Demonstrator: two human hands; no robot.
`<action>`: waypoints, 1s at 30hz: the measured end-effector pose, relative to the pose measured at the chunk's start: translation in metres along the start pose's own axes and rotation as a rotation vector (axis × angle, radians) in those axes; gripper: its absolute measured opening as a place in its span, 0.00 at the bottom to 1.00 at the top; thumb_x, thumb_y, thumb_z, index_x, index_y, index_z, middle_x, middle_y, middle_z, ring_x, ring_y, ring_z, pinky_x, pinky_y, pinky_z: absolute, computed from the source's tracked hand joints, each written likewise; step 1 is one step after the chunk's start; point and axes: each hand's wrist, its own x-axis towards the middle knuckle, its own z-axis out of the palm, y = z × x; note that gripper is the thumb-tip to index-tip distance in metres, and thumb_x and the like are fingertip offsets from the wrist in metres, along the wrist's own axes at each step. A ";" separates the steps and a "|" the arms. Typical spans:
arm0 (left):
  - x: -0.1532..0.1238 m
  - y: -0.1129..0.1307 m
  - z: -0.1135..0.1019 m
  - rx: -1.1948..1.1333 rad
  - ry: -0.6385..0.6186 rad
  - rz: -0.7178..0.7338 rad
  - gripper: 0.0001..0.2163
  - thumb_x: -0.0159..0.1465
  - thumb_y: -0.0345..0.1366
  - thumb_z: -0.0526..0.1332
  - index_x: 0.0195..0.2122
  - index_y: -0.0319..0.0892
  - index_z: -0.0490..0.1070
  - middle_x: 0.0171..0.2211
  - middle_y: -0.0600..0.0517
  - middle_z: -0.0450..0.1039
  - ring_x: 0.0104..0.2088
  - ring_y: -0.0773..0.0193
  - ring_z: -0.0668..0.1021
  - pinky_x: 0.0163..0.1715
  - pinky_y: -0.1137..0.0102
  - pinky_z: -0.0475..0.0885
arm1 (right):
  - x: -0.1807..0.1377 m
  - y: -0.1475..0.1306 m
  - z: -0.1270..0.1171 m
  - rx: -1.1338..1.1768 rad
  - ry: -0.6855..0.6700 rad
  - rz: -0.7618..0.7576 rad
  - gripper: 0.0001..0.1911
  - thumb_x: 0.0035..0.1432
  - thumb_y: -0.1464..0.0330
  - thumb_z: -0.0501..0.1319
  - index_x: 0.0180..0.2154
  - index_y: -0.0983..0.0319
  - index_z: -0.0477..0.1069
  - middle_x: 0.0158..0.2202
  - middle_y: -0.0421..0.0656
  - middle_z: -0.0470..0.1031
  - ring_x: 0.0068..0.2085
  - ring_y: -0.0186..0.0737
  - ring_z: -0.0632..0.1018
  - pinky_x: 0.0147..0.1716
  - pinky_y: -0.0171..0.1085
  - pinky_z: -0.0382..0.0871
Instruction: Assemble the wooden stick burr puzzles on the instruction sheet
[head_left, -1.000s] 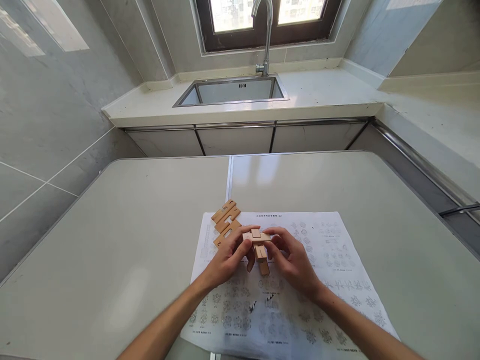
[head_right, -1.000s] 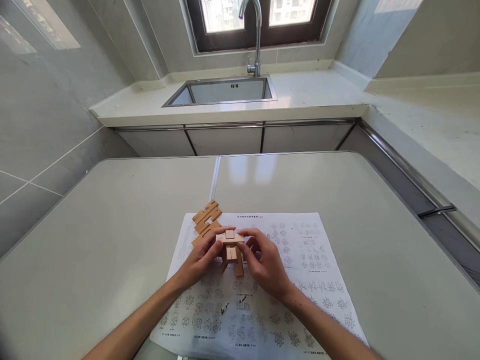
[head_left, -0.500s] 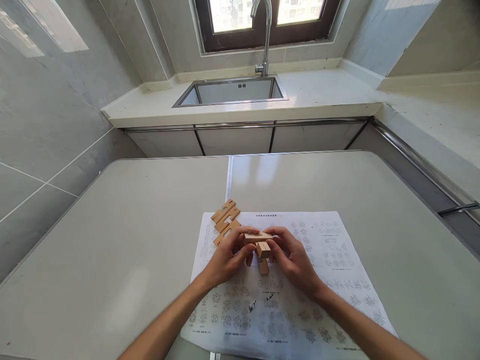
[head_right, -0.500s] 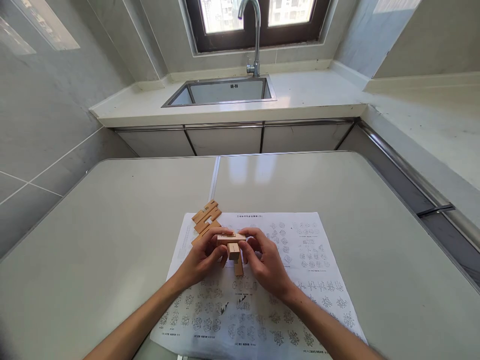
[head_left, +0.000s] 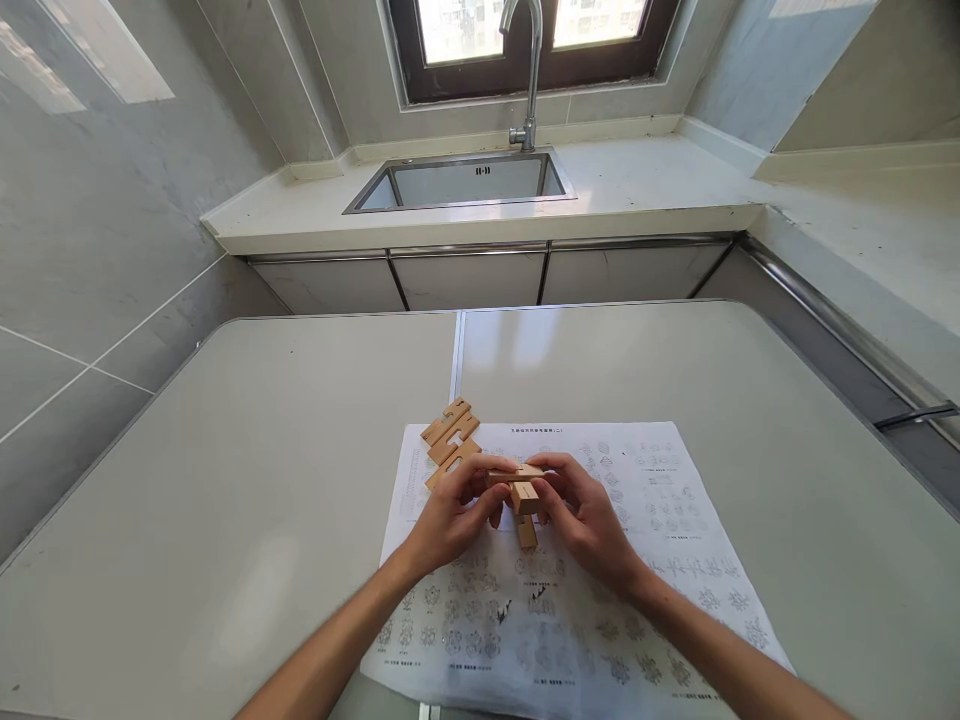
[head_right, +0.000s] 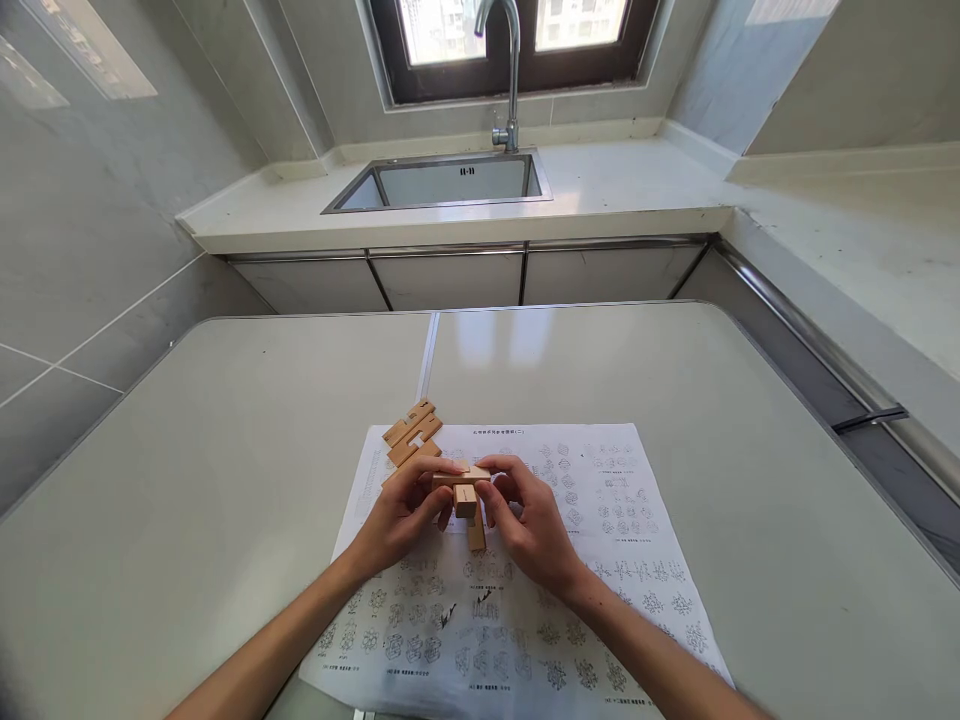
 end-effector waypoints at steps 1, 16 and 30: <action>0.000 0.002 0.000 0.009 0.006 -0.005 0.14 0.74 0.46 0.62 0.54 0.44 0.74 0.45 0.46 0.78 0.30 0.68 0.76 0.33 0.71 0.74 | 0.000 0.000 0.000 -0.014 0.004 -0.004 0.14 0.74 0.56 0.59 0.51 0.58 0.71 0.29 0.39 0.73 0.29 0.39 0.75 0.28 0.38 0.72; 0.001 0.010 -0.002 0.053 -0.015 -0.096 0.28 0.62 0.45 0.75 0.61 0.46 0.70 0.41 0.50 0.76 0.33 0.65 0.75 0.34 0.71 0.71 | 0.000 0.002 0.000 -0.100 0.015 -0.019 0.12 0.74 0.59 0.59 0.53 0.57 0.71 0.31 0.39 0.76 0.31 0.41 0.78 0.32 0.39 0.74; 0.005 -0.007 -0.009 -0.255 0.131 -0.132 0.33 0.61 0.49 0.74 0.64 0.43 0.68 0.38 0.50 0.73 0.32 0.66 0.72 0.31 0.74 0.68 | 0.001 0.002 0.000 -0.524 -0.104 -0.250 0.31 0.64 0.64 0.70 0.65 0.52 0.64 0.67 0.52 0.66 0.68 0.60 0.68 0.64 0.61 0.70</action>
